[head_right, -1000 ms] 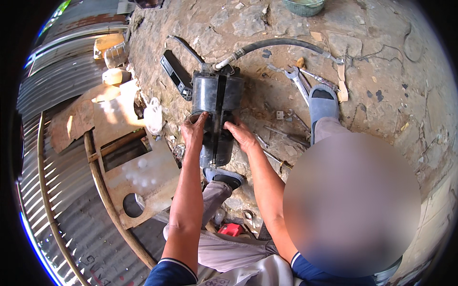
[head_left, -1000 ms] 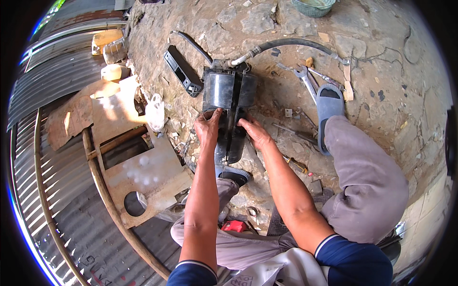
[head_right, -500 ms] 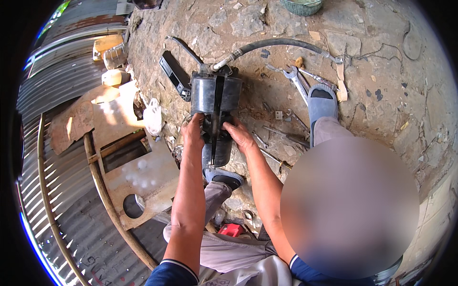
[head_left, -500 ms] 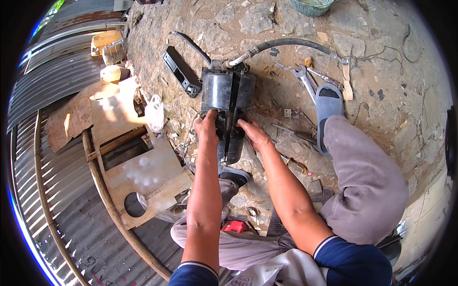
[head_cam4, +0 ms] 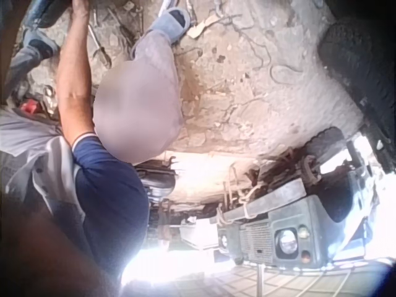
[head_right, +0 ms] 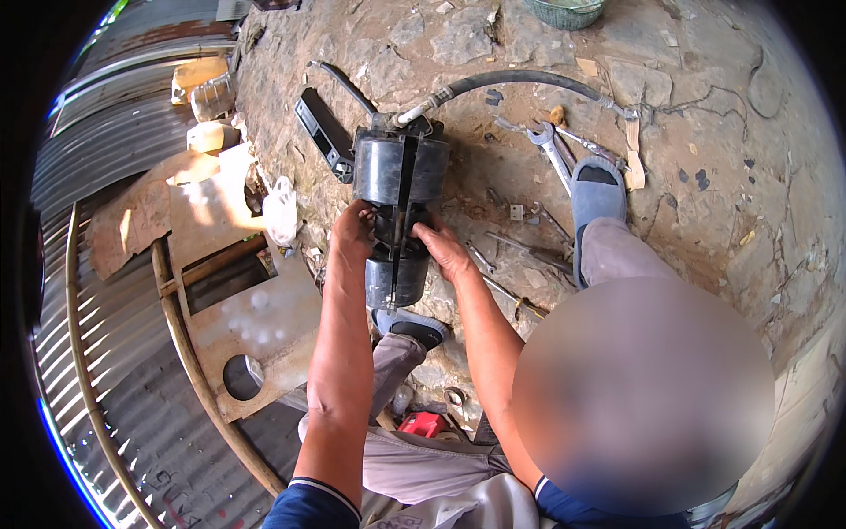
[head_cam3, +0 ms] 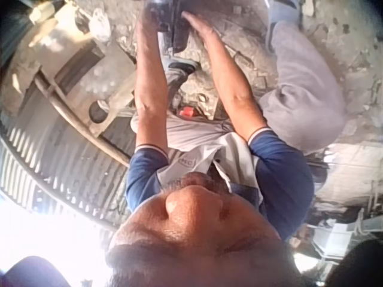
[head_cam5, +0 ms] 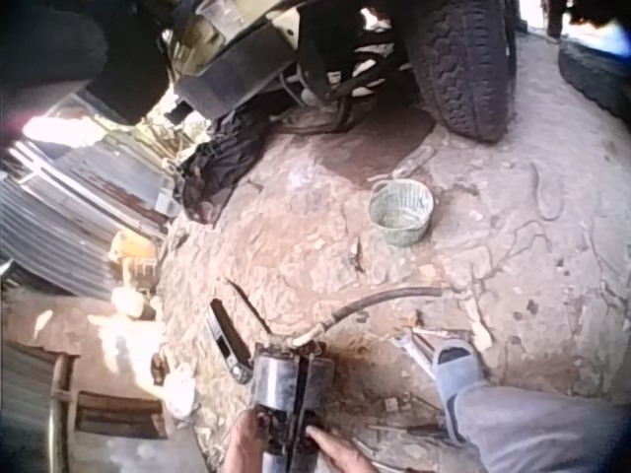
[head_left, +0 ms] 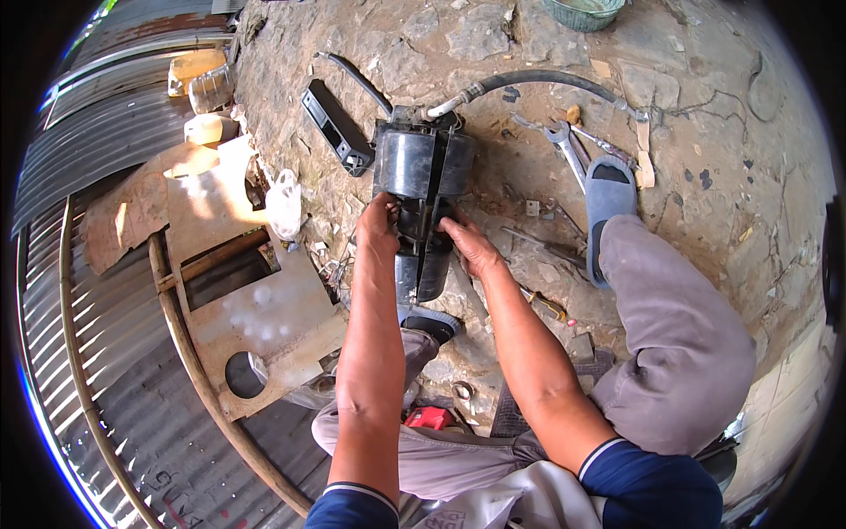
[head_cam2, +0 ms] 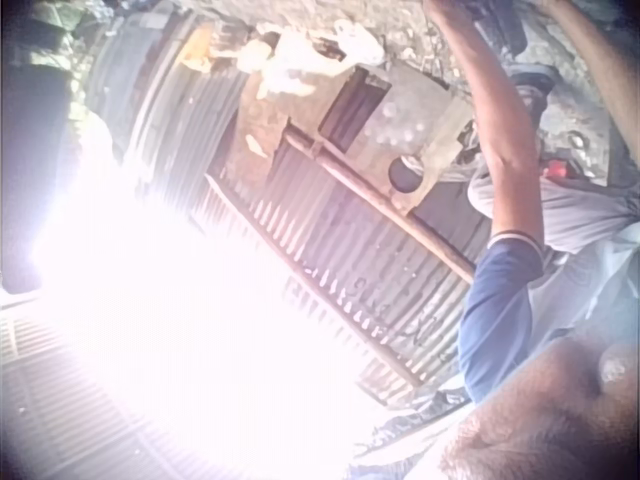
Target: The person assembles a blower unit, joining the housing sections and securing them using a screwdriver.
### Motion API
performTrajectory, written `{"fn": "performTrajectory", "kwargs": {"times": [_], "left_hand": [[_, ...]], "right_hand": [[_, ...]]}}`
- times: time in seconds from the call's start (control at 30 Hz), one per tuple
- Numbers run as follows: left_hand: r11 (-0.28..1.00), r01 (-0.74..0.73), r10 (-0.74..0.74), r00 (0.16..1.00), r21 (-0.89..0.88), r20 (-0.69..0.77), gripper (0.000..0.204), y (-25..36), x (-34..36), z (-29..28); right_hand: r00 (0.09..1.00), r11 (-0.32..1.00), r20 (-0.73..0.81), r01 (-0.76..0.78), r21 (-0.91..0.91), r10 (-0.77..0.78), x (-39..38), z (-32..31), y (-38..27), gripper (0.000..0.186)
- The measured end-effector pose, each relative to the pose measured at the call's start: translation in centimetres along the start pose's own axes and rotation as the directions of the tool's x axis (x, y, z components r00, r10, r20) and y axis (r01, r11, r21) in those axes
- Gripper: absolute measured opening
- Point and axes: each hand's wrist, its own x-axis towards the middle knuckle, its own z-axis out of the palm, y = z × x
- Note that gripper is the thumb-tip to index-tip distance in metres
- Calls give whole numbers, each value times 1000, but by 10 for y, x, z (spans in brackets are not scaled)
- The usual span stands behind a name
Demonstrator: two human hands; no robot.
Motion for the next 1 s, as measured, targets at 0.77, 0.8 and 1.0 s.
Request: {"fn": "performTrajectory", "kwargs": {"times": [0.77, 0.8, 1.0], "left_hand": [[79, -507, 485, 772, 858, 411, 43, 17, -86, 26], [134, -478, 424, 819, 868, 386, 50, 14, -86, 23], [169, -594, 284, 794, 787, 538, 92, -5, -62, -15]], "right_hand": [[999, 998, -3, -50, 28, 50, 10, -14, 8, 43], [998, 998, -6, -56, 37, 56, 10, -13, 7, 40], [998, 998, -9, -66, -14, 66, 8, -12, 10, 40]]}}
